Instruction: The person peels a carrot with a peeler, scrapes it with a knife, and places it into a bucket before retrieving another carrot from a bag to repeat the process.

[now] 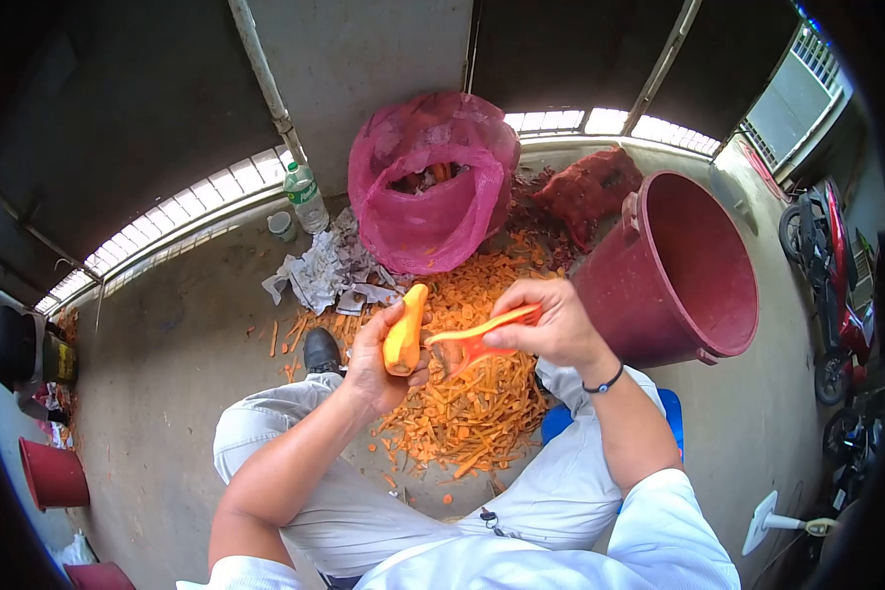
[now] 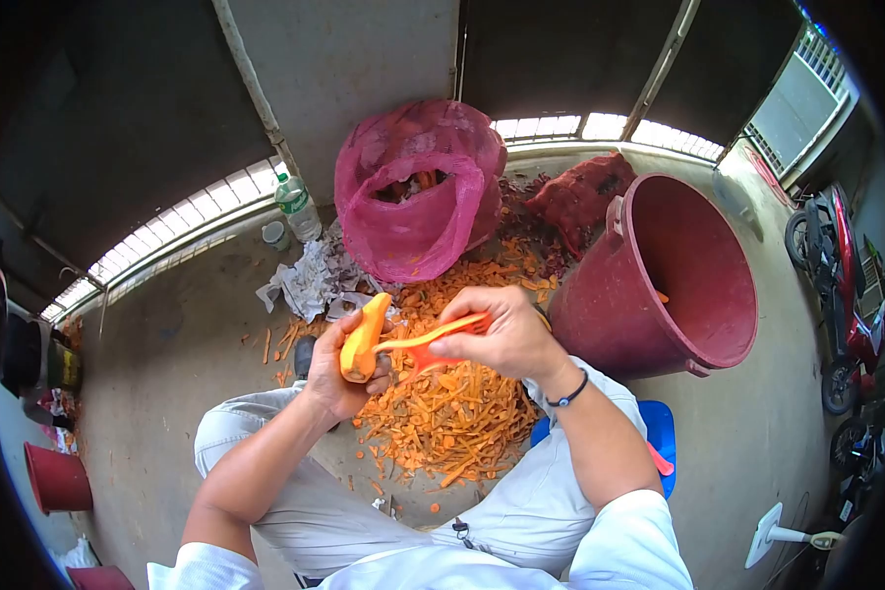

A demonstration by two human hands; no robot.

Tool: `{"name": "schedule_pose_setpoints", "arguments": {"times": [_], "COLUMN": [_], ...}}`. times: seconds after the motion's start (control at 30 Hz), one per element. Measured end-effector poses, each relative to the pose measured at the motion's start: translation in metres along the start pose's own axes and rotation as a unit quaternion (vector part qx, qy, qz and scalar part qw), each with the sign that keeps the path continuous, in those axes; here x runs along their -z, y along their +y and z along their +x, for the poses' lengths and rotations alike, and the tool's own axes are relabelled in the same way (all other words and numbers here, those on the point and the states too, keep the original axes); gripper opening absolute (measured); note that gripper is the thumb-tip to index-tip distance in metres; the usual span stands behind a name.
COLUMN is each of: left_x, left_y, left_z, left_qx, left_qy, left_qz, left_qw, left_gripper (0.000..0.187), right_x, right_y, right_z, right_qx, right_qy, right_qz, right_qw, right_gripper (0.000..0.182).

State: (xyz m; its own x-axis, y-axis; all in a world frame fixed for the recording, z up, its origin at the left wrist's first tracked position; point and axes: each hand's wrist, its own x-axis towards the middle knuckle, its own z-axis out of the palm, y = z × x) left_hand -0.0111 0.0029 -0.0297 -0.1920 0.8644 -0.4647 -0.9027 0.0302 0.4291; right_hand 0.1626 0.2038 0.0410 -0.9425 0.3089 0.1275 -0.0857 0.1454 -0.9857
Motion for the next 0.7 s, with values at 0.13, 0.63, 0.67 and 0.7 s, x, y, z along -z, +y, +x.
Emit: {"name": "schedule_pose_setpoints", "arguments": {"times": [0.13,0.63,0.67,0.7], "left_x": [-0.036,-0.032,-0.028,-0.030], "left_y": [-0.010,-0.013,-0.015,-0.015], "left_z": [-0.008,-0.012,-0.011,-0.011], "left_qx": [0.005,0.050,0.065,0.080], "left_qy": [0.113,0.080,0.060,0.039], "left_qz": [0.046,0.123,0.123,0.124], "left_qw": [0.993,0.988,0.988,0.988], "left_gripper": [0.042,0.030,0.031,0.032], "right_x": [-0.029,-0.017,-0.017,-0.017], "right_y": [-0.002,-0.022,-0.025,-0.028], "right_z": [0.000,-0.003,-0.003,-0.004], "right_qx": [0.078,0.098,0.095,0.093], "right_qy": [-0.033,-0.045,-0.051,-0.054], "right_qz": [-0.077,-0.167,-0.173,-0.179], "right_qw": [0.993,0.980,0.979,0.978], "right_gripper": [0.015,0.015,0.015,0.015]}}
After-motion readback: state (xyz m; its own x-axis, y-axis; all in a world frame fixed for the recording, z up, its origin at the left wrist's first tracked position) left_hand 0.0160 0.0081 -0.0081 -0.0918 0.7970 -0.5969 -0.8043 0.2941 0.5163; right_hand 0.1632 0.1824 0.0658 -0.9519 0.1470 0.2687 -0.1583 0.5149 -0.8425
